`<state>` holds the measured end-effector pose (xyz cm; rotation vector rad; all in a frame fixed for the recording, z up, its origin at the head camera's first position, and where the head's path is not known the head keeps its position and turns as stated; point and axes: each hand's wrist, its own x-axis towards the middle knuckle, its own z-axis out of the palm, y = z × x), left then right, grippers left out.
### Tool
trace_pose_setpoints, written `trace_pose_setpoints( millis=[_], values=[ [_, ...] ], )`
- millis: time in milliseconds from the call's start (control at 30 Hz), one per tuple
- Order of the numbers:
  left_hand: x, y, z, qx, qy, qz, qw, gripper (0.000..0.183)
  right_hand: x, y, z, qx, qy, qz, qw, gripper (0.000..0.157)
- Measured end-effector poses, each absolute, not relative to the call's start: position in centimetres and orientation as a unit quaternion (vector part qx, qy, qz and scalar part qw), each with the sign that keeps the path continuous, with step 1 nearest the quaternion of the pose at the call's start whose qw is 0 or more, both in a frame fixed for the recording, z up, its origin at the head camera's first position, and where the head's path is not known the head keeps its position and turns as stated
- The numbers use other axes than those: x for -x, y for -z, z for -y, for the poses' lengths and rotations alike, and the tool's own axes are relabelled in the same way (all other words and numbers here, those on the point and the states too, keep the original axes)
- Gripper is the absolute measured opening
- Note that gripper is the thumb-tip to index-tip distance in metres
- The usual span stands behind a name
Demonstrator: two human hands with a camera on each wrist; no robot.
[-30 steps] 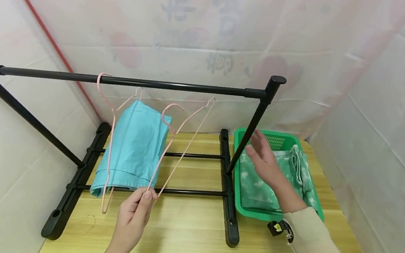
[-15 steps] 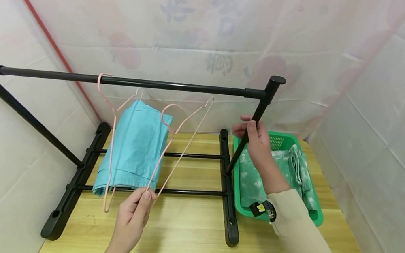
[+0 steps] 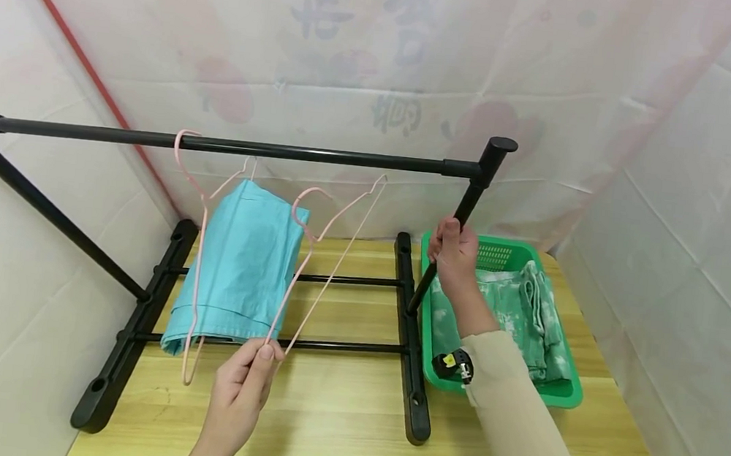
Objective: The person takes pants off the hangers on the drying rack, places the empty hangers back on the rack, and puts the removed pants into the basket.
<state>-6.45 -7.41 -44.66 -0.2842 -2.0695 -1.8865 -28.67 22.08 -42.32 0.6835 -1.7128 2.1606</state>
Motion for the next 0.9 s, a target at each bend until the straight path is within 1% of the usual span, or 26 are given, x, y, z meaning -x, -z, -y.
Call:
trace_pose_setpoints(
  millis=[200, 333, 433, 567, 733, 900],
  values=[
    [6.6, 44.5, 7.1, 0.103, 0.666, 0.720, 0.164, 0.024, 28.7, 42.4, -22.1, -0.253, -0.748, 0.590, 0.168, 0.052],
    [6.7, 44.3, 7.0, 0.103, 0.682, 0.710, 0.144, 0.022, 28.7, 42.4, -22.2, -0.251, -0.752, 0.581, 0.184, 0.056],
    [7.0, 44.3, 6.9, 0.120, 0.702, 0.689, 0.135, 0.023, 28.8, 42.4, -22.1, -0.245, -0.757, 0.574, 0.194, 0.058],
    [7.8, 44.0, 6.6, 0.158, 0.723, 0.659, 0.136, 0.025, 28.9, 42.6, -21.9, -0.239, -0.761, 0.569, 0.202, 0.059],
    [8.9, 43.0, 6.1, 0.186, 0.729, 0.645, 0.135, 0.024, 29.1, 42.8, -21.7, -0.231, -0.761, 0.567, 0.213, 0.058],
    [9.5, 41.8, 5.6, 0.181, 0.735, 0.641, 0.122, 0.025, 29.2, 43.0, -21.3, -0.220, -0.761, 0.571, 0.218, 0.057]
  ],
)
